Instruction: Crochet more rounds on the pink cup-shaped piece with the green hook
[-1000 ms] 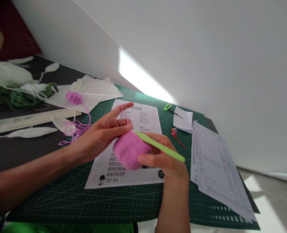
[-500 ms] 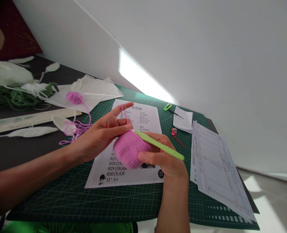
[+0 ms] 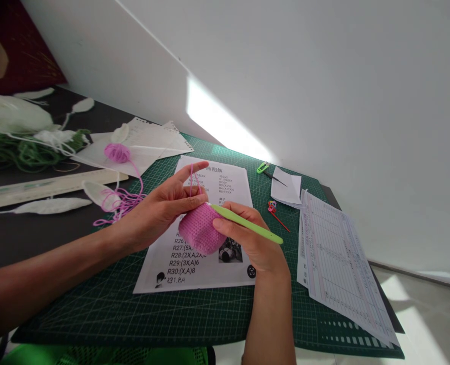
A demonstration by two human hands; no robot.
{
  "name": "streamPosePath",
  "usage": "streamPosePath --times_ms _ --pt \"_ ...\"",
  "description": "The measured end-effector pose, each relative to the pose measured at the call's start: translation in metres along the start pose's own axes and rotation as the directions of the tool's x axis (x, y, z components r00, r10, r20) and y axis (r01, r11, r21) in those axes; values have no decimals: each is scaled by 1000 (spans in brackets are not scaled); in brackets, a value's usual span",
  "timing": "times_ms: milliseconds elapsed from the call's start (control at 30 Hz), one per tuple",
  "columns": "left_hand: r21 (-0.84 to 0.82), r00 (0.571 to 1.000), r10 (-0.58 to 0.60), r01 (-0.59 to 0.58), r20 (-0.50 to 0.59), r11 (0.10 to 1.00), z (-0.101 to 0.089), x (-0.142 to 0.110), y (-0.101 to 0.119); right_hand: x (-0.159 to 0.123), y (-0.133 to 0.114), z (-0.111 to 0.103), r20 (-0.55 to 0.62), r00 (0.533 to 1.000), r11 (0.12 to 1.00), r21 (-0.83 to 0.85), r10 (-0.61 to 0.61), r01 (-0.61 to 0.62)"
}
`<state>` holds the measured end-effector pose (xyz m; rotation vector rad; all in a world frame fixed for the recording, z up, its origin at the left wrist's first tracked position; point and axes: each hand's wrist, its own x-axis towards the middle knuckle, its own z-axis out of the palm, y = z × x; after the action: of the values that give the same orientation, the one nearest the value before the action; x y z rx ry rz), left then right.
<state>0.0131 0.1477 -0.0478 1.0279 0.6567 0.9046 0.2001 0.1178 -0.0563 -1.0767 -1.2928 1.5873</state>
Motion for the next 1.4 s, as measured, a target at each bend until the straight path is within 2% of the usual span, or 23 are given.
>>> streamPosePath --times_ms 600,1100,1167,1233,1333,1400 --pt "23 1000 -3 4 -23 1000 0 0 -1 1 1 2 -17 999 998 -55 31 -32" --pt "50 1000 23 -23 -3 998 0 -2 1 3 0 10 -57 989 968 -216 -140 125" --pt "75 1000 25 -26 16 997 1 -3 2 3 0 15 -79 970 931 -308 -229 195" --pt "94 999 31 -35 36 995 3 -5 4 4 1 20 -109 933 866 -420 -344 271" --pt "90 997 29 -35 69 995 4 -5 6 6 4 25 -153 832 723 -594 -533 353" --pt "74 996 23 -30 91 997 4 -6 6 7 5 27 -134 764 608 -697 -631 380"
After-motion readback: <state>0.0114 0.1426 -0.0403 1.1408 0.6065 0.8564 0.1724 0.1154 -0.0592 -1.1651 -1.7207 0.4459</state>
